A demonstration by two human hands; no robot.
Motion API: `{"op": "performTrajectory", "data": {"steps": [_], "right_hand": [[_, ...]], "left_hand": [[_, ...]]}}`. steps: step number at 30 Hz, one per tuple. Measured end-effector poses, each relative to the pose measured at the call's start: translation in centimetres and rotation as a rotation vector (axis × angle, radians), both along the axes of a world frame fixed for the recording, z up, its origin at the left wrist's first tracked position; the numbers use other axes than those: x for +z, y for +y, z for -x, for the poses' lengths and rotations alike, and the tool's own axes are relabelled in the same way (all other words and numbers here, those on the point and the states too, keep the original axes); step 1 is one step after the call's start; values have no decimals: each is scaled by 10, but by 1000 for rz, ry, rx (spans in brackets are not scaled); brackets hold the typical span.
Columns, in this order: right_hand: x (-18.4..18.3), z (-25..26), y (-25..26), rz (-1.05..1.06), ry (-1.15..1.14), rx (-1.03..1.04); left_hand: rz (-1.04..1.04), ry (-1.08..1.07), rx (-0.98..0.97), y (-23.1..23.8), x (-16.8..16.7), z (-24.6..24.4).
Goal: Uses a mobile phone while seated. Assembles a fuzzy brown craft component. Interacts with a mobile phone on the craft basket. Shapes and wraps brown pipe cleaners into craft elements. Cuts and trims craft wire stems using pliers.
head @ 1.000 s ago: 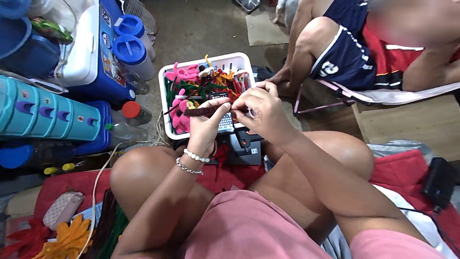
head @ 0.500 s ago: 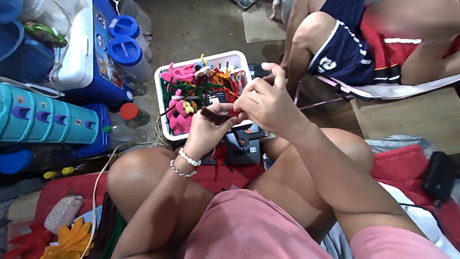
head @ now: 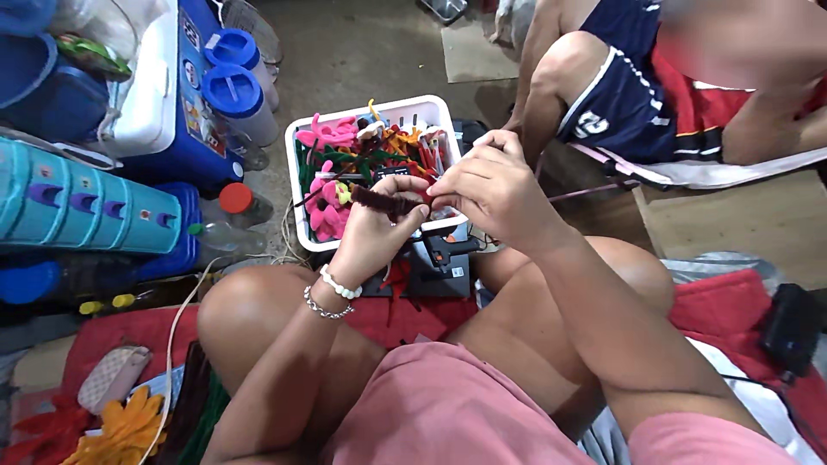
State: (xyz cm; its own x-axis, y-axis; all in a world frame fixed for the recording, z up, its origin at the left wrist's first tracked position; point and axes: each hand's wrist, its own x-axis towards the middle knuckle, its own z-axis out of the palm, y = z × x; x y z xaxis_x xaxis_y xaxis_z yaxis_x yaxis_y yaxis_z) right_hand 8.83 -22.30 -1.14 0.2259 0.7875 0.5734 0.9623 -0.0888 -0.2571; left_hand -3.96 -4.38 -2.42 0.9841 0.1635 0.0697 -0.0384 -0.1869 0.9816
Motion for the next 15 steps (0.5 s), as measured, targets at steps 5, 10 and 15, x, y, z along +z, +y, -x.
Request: {"op": "performTrajectory", "data": {"steps": [5, 10, 15], "right_hand": [[2, 0, -1, 6, -2, 23], [2, 2, -1, 10, -30, -11], [1, 4, 0, 5, -55, -38]], "left_hand": [[-18, -15, 16, 1, 0, 1], [-37, -41, 26, 1, -2, 0], [-40, -53, 33, 0, -2, 0]]}}
